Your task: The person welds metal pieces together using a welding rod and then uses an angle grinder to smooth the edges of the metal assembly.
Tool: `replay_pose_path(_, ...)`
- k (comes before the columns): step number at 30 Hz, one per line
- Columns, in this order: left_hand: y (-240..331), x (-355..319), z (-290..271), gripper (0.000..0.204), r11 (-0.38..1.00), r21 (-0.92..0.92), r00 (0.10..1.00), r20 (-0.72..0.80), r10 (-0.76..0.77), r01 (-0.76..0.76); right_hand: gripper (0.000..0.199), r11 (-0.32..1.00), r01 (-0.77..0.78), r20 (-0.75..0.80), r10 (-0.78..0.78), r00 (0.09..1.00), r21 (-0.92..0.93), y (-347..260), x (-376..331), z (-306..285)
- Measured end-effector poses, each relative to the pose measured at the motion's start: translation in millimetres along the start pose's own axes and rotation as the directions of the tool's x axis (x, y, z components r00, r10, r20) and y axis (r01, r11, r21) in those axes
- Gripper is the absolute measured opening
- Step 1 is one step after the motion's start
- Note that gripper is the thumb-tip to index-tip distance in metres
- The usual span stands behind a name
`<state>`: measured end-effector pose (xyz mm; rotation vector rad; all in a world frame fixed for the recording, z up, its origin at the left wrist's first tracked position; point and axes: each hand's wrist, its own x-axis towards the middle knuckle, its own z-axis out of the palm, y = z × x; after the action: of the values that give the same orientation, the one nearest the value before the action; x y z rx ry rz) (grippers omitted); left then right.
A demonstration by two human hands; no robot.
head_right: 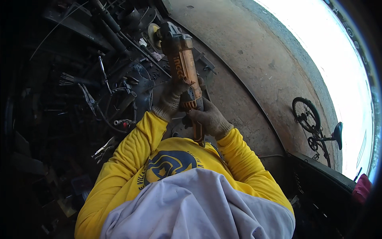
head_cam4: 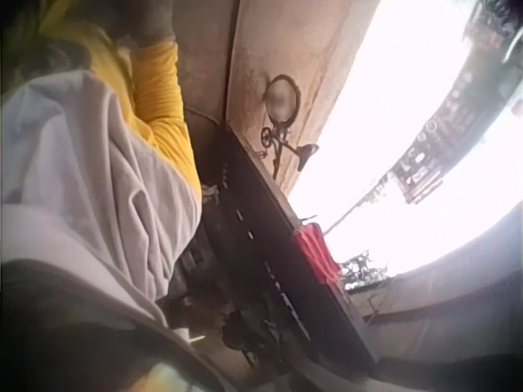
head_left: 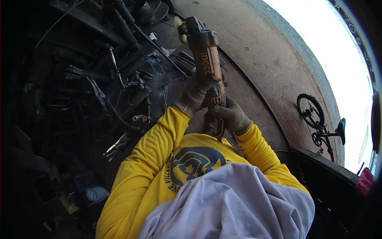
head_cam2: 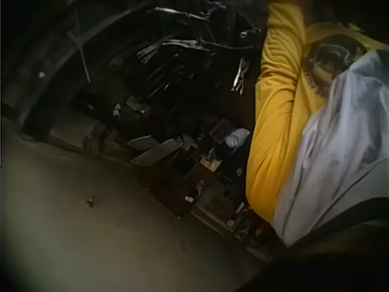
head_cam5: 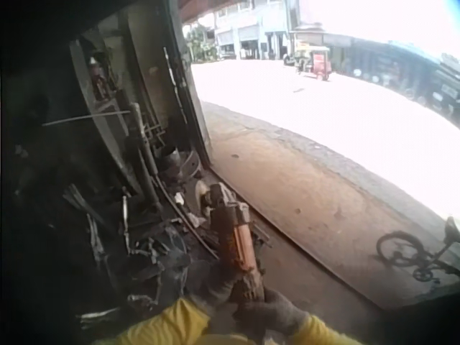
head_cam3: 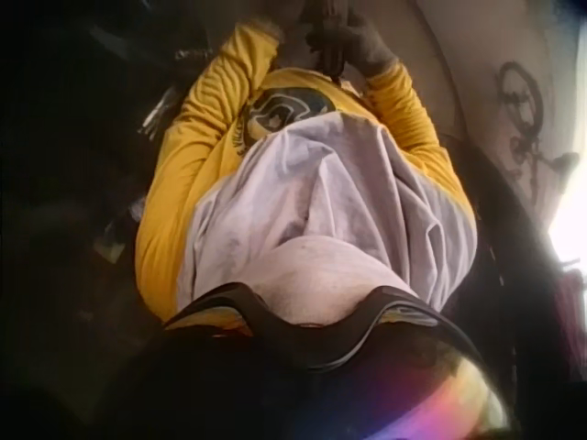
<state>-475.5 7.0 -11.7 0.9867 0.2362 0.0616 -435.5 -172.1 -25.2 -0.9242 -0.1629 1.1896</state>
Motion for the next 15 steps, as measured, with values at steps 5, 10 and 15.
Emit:
replay_pose_path(5, 4, 2, 4, 0.071, 0.997, -0.036, 0.995, 0.069, -0.067, 0.070, 0.055, 0.991, 0.033, 0.051, -0.027, 0.998, -0.133, -4, -4, 4)
replay_pose_path(10, -6, 11, -4, 0.069, 1.000, -0.002, 0.995, 0.103, -0.010, 0.011, 0.045, 0.936, -0.089, -0.148, 0.041, 0.988, -0.340, -17, -8, 24)
replay_pose_path(15, -12, 12, -4, 0.065, 1.000, -0.005, 1.000, 0.015, 0.018, -0.018, 0.039, 0.946, -0.123, -0.198, 0.064, 0.978, -0.301, -12, -3, 21)
